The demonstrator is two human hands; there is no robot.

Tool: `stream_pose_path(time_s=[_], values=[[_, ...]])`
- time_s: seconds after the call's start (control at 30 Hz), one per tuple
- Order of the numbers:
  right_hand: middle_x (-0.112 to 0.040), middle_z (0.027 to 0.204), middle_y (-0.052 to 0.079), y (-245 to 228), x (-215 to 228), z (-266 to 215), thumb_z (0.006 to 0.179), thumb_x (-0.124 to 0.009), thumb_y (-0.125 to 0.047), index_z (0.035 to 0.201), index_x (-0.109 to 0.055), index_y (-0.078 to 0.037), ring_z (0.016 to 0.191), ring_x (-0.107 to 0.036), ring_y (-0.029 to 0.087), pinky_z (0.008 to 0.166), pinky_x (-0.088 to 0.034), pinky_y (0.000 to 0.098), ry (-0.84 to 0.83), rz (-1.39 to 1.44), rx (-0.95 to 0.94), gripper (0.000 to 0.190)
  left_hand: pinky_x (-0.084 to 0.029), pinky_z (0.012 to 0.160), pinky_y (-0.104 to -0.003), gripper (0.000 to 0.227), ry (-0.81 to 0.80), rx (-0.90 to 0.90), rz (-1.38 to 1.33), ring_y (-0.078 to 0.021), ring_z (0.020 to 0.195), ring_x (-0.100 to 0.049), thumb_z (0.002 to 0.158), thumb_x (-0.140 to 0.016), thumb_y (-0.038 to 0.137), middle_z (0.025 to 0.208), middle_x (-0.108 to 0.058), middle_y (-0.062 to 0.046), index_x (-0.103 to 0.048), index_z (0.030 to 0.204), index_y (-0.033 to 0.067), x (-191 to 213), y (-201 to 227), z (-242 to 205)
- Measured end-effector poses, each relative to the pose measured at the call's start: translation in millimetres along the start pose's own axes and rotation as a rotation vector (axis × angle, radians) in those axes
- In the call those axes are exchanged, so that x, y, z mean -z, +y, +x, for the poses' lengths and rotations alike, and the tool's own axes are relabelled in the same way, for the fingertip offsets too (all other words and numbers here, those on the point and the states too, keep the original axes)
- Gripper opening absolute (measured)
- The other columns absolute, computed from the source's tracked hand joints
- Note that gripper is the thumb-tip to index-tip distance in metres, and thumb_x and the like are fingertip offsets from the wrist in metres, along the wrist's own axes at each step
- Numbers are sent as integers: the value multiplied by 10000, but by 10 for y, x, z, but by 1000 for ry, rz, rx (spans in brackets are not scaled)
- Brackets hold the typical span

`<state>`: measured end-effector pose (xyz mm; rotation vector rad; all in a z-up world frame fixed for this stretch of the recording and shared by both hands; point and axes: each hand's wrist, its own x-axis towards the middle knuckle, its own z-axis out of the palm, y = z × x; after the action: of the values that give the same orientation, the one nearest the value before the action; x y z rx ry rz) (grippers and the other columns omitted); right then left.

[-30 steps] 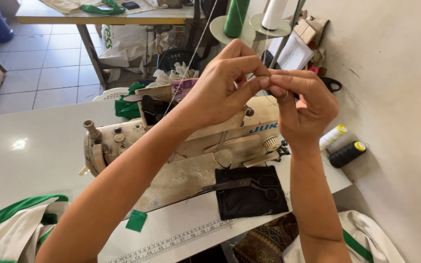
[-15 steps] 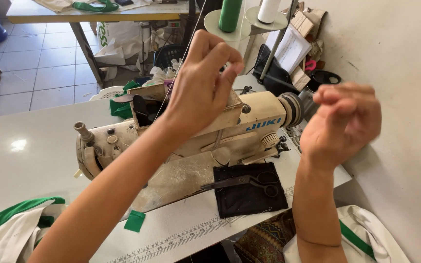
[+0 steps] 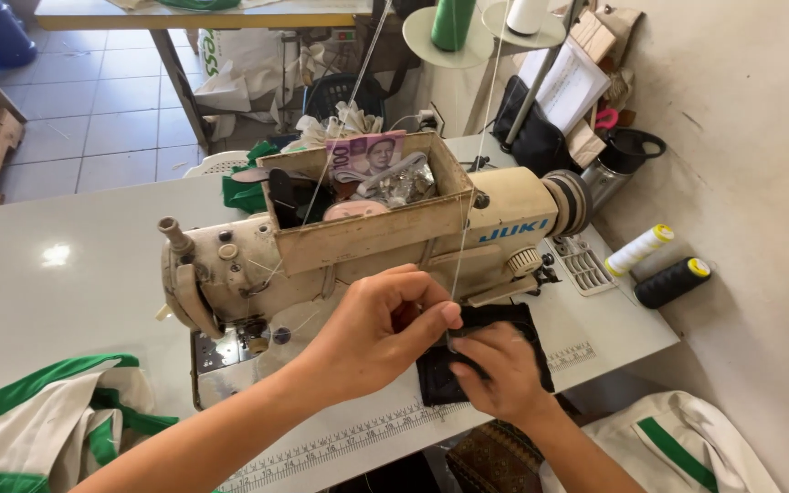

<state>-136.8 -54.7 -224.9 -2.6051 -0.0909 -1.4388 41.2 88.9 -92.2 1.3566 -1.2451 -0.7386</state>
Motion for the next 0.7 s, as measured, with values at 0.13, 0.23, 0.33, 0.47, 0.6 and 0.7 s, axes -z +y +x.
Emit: stream_pose_path(time_s=[0.13,0.23,0.33,0.47,0.6,0.7], values=[[-471,1543,95,402,-299,-740,962,-650,-314,1508,-479,-124,1280,-496,364,848,-543,524,-857,-322,-235,603,-302,490,-264,208,17,37,29,-64,526,-347,988,-679,210,643,-516,40,-717,815,101,94,-55,-78],[-631,1081,77,524,-422,-870,934,-706,-286,1427,-590,-172,944,-585,360,699,-538,495,-740,-477,-115,519,-300,499,-270,220,32,49,33,-71,536,-359,985,-677,220,692,-524,30,-712,803,103,100,-52,-112],[-610,942,48,726,-601,-1018,1013,-533,-258,1245,-651,-181,910,-631,294,716,-502,418,-586,-479,76,271,-410,435,-227,196,85,-118,-84,-80,542,-521,961,-671,149,658,-561,-53,-750,809,54,97,-171,-118],[-598,1013,100,669,-533,-784,991,-471,-197,1204,-571,-82,917,-636,329,723,-500,436,-582,-385,30,261,-427,436,-222,192,108,-122,-88,-92,535,-532,954,-679,142,659,-579,-59,-760,811,42,155,-170,-124],[-542,740,32,731,-385,-535,1027,-502,-220,994,-637,-86,652,-620,284,588,-518,375,-302,-251,-176,194,-443,455,-237,190,110,-111,-89,-123,539,-540,940,-685,121,656,-591,-82,-767,802,20,185,-108,-145],[-564,704,-46,630,-126,-103,1023,-535,-333,994,-657,-131,594,-626,218,550,-521,335,-159,-168,-236,237,-445,457,-239,182,112,-122,-88,-126,540,-543,936,-685,106,654,-589,-84,-768,802,14,185,-74,-156]])
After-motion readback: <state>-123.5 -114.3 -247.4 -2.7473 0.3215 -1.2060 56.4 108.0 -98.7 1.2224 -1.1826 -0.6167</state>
